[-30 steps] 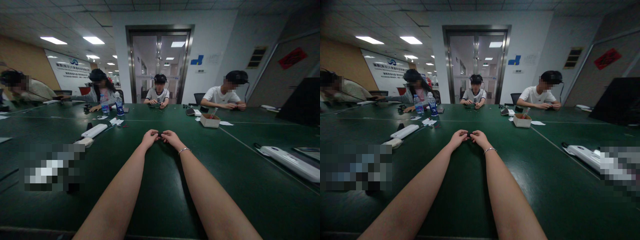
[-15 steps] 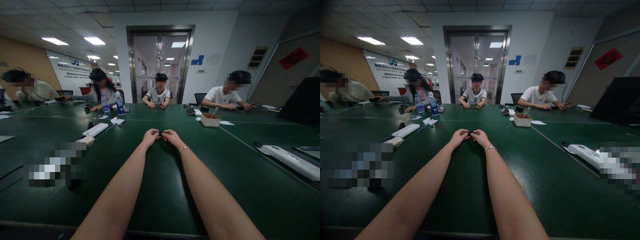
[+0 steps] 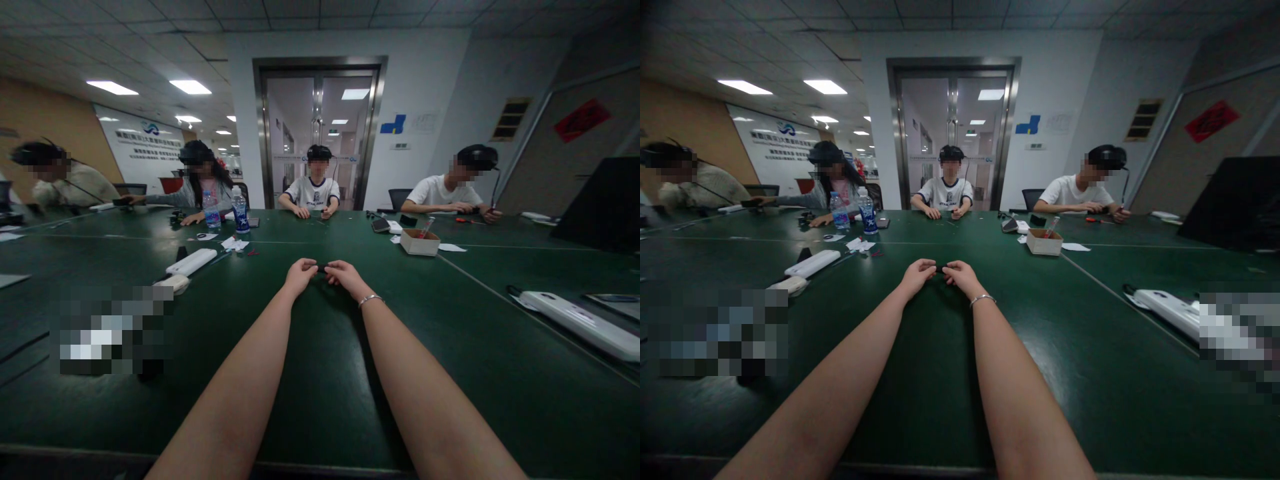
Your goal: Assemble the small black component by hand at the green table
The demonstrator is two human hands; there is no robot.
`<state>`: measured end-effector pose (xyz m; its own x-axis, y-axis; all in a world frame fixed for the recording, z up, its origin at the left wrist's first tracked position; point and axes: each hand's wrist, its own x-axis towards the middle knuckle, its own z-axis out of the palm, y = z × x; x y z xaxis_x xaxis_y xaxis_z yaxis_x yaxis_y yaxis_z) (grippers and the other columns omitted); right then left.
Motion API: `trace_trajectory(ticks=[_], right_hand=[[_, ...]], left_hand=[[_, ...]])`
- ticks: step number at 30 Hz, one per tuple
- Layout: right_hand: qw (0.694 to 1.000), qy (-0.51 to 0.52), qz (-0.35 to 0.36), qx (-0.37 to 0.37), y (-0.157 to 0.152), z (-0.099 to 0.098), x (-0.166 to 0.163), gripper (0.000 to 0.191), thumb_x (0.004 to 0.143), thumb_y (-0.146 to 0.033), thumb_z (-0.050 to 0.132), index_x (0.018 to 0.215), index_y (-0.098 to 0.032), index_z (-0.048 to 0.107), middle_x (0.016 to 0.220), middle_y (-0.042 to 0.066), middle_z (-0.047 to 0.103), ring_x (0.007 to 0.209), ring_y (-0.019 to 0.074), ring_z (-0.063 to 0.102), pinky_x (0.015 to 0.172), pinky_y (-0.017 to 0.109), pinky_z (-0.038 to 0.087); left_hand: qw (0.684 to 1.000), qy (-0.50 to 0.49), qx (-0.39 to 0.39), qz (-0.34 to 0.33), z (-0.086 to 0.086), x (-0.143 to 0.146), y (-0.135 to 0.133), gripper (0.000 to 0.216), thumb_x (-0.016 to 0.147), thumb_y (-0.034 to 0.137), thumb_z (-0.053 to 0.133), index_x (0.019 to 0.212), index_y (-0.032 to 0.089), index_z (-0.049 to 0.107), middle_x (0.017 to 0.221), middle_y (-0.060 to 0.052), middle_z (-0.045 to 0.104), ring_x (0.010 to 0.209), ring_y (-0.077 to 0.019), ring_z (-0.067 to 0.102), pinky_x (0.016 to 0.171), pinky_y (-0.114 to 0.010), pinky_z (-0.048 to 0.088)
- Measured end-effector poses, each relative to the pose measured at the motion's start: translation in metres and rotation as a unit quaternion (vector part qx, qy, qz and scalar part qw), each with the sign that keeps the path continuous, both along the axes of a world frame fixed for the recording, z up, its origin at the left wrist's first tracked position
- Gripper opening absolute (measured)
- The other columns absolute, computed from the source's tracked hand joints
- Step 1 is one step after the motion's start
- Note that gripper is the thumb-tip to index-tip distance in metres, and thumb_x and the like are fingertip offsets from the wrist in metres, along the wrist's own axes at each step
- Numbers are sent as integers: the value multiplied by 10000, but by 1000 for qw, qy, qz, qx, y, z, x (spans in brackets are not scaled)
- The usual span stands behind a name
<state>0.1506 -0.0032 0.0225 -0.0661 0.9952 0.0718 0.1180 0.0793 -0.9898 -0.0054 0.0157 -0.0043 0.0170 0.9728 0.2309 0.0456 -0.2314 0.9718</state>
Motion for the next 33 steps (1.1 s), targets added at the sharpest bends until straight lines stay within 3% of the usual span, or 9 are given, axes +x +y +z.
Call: trace_trajectory(ticks=[16, 25, 33], right_hand=[[1000, 11, 9, -6, -2, 3, 3, 120, 781, -76, 617, 887, -117, 578, 554, -16, 617, 425, 57, 545, 412, 139, 392], [999, 34, 16, 1, 0, 1, 7, 132, 756, -65, 603, 861, -146, 606, 562, -27, 617, 428, 58, 555, 425, 141, 409], [999, 40, 17, -9, 1, 1, 6, 134, 749, -53, 594, 855, -135, 604, 552, -20, 613, 434, 65, 559, 418, 140, 399]], left_hand=[[1000, -18, -12, -12, 2, 0, 0, 256, 699, 202, 703, 936, 127, 639, 799, -67, 672, 739, -138, 631, 747, -292, 504], [1000, 9, -13, -18, 11, 3, -7, 164, 757, 233, 640, 865, 111, 648, 681, -30, 629, 617, -98, 571, 605, -219, 447], [999, 18, -24, -19, 12, 4, -8, 147, 785, 241, 591, 840, 113, 638, 628, -10, 605, 557, -89, 533, 569, -219, 422]])
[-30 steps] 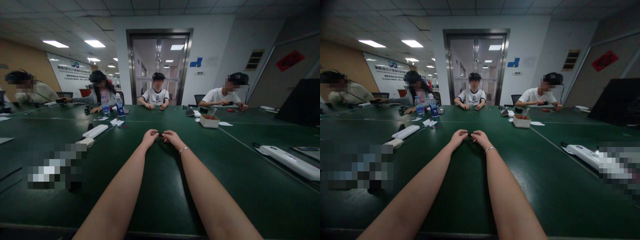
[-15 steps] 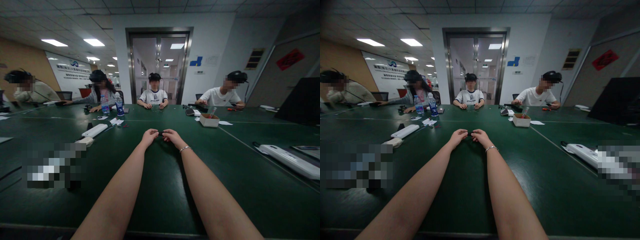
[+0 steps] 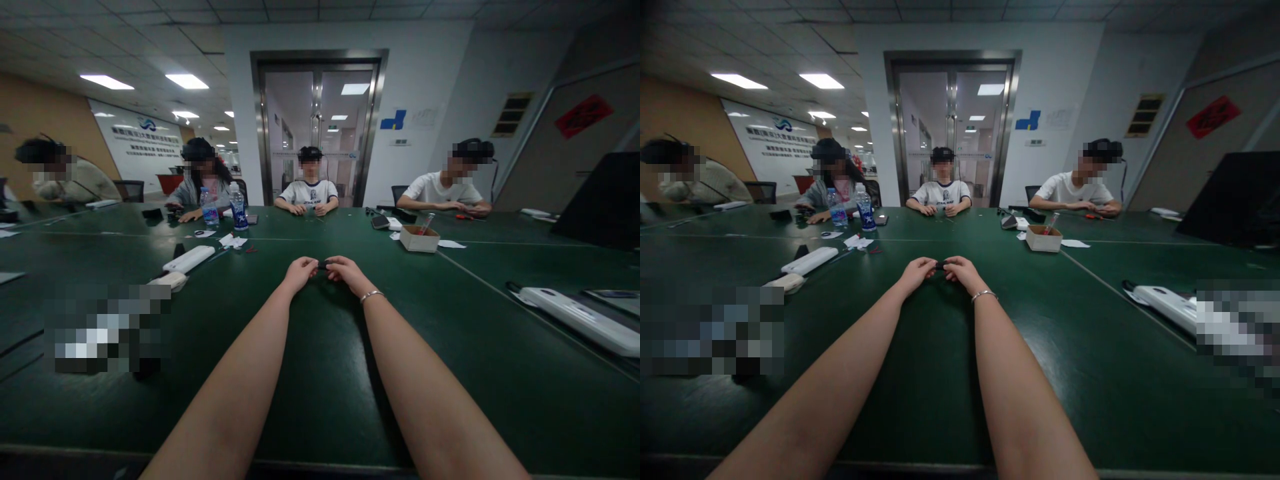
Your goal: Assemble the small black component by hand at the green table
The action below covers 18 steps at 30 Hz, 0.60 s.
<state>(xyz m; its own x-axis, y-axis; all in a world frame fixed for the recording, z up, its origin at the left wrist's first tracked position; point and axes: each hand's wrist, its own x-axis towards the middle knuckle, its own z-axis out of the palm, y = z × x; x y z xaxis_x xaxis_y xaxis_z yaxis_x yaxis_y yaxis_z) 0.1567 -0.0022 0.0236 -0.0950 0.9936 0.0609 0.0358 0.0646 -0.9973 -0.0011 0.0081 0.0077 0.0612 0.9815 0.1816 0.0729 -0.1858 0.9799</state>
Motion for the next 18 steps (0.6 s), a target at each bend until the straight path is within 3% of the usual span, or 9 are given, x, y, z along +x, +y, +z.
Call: trace_trajectory(ticks=[11, 18], right_hand=[[1000, 12, 27, -5, 2, -2, 3, 119, 767, -75, 577, 861, -130, 625, 601, 5, 647, 442, 60, 564, 433, 140, 413], [999, 17, 27, -6, 2, -3, 3, 70, 772, -148, 633, 832, -127, 603, 587, 11, 651, 430, 65, 553, 431, 146, 420]], left_hand=[[998, 61, 10, -27, 7, -1, -8, 285, 873, 344, 455, 854, 121, 631, 492, 22, 519, 412, -70, 454, 434, -188, 335], [1000, 0, -5, 6, 4, 0, -4, 172, 776, 269, 601, 875, 132, 630, 646, -5, 589, 538, -79, 514, 503, -190, 393]])
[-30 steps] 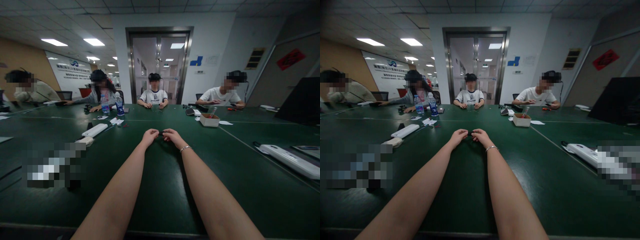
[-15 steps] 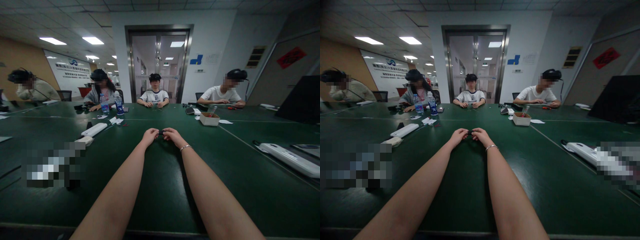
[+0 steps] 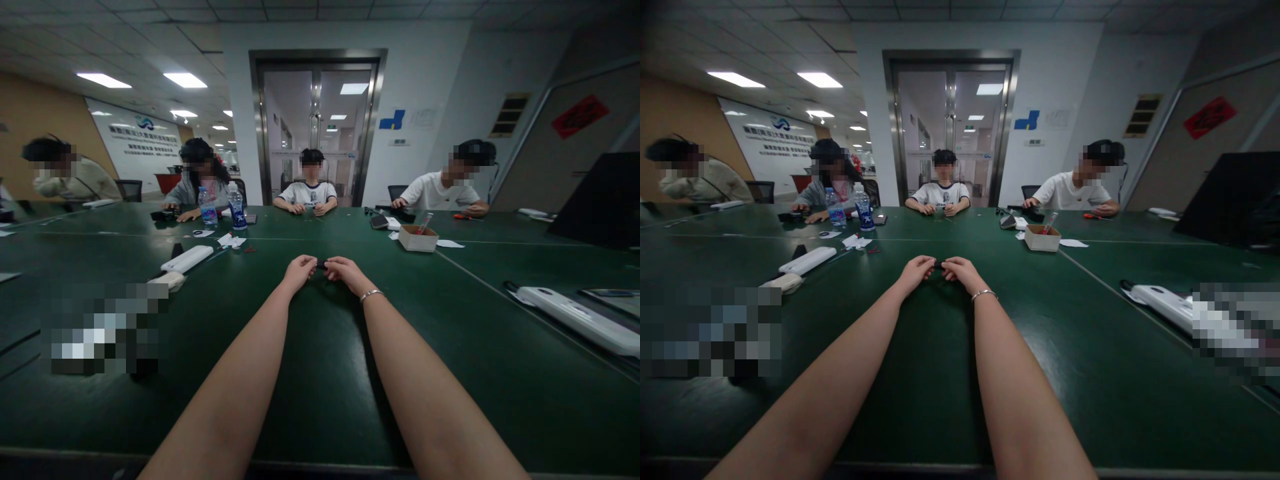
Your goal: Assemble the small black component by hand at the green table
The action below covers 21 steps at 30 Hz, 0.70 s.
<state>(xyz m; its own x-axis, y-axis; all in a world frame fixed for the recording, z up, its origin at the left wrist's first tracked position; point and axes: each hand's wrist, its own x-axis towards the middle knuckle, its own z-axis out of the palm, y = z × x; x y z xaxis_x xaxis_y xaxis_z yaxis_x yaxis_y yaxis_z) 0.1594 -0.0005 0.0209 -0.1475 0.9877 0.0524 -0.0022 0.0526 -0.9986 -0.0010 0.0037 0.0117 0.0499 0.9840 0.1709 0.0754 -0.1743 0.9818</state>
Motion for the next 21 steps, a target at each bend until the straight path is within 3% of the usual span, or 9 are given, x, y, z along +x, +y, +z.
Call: trace_trajectory(ticks=[8, 15, 21], right_hand=[[1000, 7, 8, 5, 5, -5, 2, 58, 806, -181, 613, 793, -125, 610, 577, 13, 644, 427, 60, 557, 418, 138, 417], [1000, 16, 1, -2, 5, -4, 1, 48, 782, -133, 620, 820, -125, 592, 556, 13, 644, 419, 72, 561, 419, 148, 426], [1000, 20, 1, -5, 3, -3, 2, 81, 782, -122, 608, 862, -121, 597, 572, 20, 649, 434, 76, 570, 430, 150, 432]], left_hand=[[1000, -21, -12, -1, 2, 1, -1, 158, 733, 184, 622, 883, 139, 644, 806, -42, 649, 624, -83, 557, 524, -177, 418], [1000, 12, -12, -18, 0, 1, 2, 200, 805, 322, 580, 792, 126, 615, 528, 8, 559, 465, -74, 499, 479, -187, 381], [998, 58, -10, -25, 2, 2, -2, 273, 890, 335, 425, 860, 131, 605, 467, 21, 518, 400, -83, 462, 439, -199, 348]])
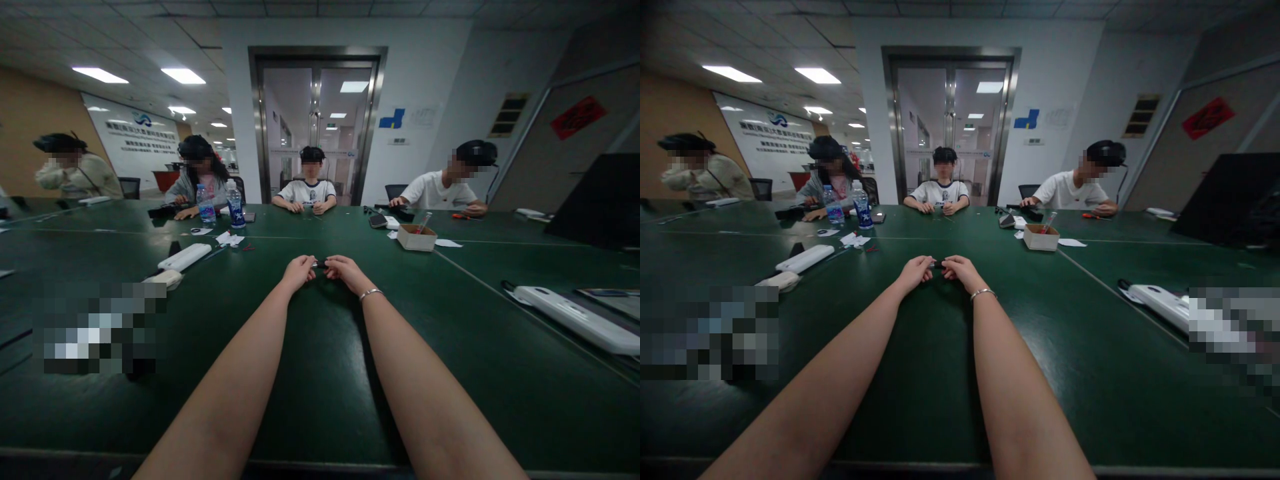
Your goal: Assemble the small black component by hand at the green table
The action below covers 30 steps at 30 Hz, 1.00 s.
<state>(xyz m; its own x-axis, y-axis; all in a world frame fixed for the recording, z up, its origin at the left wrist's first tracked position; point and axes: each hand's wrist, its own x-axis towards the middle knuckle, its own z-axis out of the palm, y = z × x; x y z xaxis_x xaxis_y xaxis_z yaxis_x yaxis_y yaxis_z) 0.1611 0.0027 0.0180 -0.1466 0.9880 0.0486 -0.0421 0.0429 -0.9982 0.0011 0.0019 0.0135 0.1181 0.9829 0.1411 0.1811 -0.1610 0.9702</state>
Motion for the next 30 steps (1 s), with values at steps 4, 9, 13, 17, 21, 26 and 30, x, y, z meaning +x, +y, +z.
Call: trace_trajectory(ticks=[4, 9, 13, 17, 21, 26, 30], right_hand=[[1000, -4, -1, 4, 0, 1, 0, 88, 777, -117, 616, 864, -115, 601, 583, 25, 651, 447, 75, 573, 437, 150, 432], [1000, -7, -3, -1, 0, 1, -1, 75, 783, -107, 602, 858, -117, 602, 589, 27, 654, 443, 75, 573, 429, 149, 428], [1000, 0, 2, -2, 0, 1, 0, 80, 789, -108, 594, 868, -115, 599, 589, 29, 658, 444, 75, 576, 424, 146, 424], [1000, 1, 6, -1, -1, 1, 0, 92, 784, -103, 593, 875, -114, 599, 586, 26, 658, 443, 73, 575, 426, 143, 421], [1000, 3, 1, 0, -1, 1, 0, 91, 775, -104, 605, 864, -115, 597, 567, 18, 649, 441, 76, 572, 424, 145, 417], [1000, 2, -8, -3, 0, 1, -1, 80, 770, -104, 619, 843, -118, 591, 566, 18, 646, 437, 75, 567, 417, 146, 413], [1000, 6, -9, -2, 0, 1, -1, 68, 777, -110, 619, 838, -120, 590, 553, 13, 636, 440, 77, 568, 420, 148, 413]], left_hand=[[1000, 2, 11, 12, -2, 0, 1, 241, 881, 314, 436, 864, 141, 603, 494, 29, 510, 412, -81, 458, 441, -199, 350], [999, 29, 33, 12, -4, -3, 2, 283, 875, 362, 431, 875, 145, 612, 476, 32, 494, 394, -85, 430, 417, -203, 319], [999, 29, 42, 10, -3, -3, 1, 316, 875, 394, 425, 876, 144, 617, 466, 31, 496, 397, -85, 435, 425, -201, 327], [999, 23, 36, 9, -3, -3, 1, 324, 875, 398, 427, 882, 137, 618, 467, 33, 497, 395, -81, 433, 425, -197, 331], [1000, -5, 20, 20, -3, 0, 2, 235, 858, 313, 473, 911, 123, 601, 537, 29, 514, 435, -68, 449, 437, -183, 351], [999, -24, 13, 33, -2, 1, 1, 177, 794, 210, 552, 938, 130, 614, 692, -9, 579, 544, -74, 501, 470, -178, 393], [999, -20, 19, 33, -2, 0, 1, 186, 766, 179, 571, 941, 138, 622, 788, -35, 618, 611, -86, 535, 493, -177, 412]])
